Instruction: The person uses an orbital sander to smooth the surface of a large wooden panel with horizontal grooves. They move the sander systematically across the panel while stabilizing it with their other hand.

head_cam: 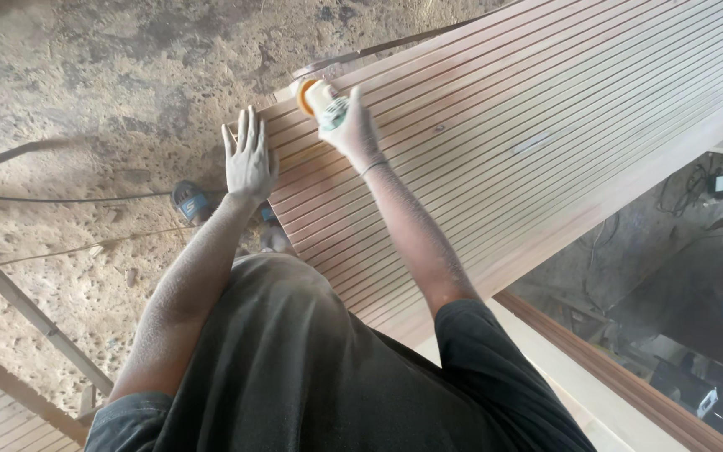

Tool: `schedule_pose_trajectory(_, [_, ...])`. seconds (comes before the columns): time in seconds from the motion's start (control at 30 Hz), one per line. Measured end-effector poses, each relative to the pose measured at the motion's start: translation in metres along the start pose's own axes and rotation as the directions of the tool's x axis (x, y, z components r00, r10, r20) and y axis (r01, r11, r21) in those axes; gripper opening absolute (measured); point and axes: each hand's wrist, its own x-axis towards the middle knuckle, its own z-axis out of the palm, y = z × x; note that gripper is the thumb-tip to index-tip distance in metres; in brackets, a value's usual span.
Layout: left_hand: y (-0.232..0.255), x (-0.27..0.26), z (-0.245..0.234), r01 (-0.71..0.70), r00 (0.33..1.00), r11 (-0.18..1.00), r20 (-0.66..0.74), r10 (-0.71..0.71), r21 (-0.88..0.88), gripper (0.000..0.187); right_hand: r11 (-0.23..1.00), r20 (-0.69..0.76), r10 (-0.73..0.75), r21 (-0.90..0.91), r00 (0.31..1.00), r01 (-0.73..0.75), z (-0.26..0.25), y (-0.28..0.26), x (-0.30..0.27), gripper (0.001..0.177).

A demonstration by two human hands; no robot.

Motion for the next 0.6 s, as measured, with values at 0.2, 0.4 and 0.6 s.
schedule_pose_trajectory(0.2, [0.018, 0.005, 0.011, -0.006, 0.999, 0.999, -0.053, 0.004, -0.051, 0.078, 0.989, -0.095, 0.135, 0.074, 0.986, -0.129, -0.055, 0.056, 0.032, 0.077])
schedule_pose_trajectory(0.4, [0.027, 0.006, 0.001, 0.019, 0.999, 0.993, -0.047, -0.025, -0.116, 0.077, 0.994, -0.281, 0.108, 0.054, 0.954, -0.096, -0.096, 0.130, 0.064, 0.105])
schedule_pose_trajectory(0.6, [0.034, 0.007, -0.011, 0.024, 1.000, 0.997, -0.010, -0.025, -0.071, 0.079, 0.898, -0.290, 0.435, 0.212, 0.852, -0.386, -0.139, 0.187, 0.099, 0.102])
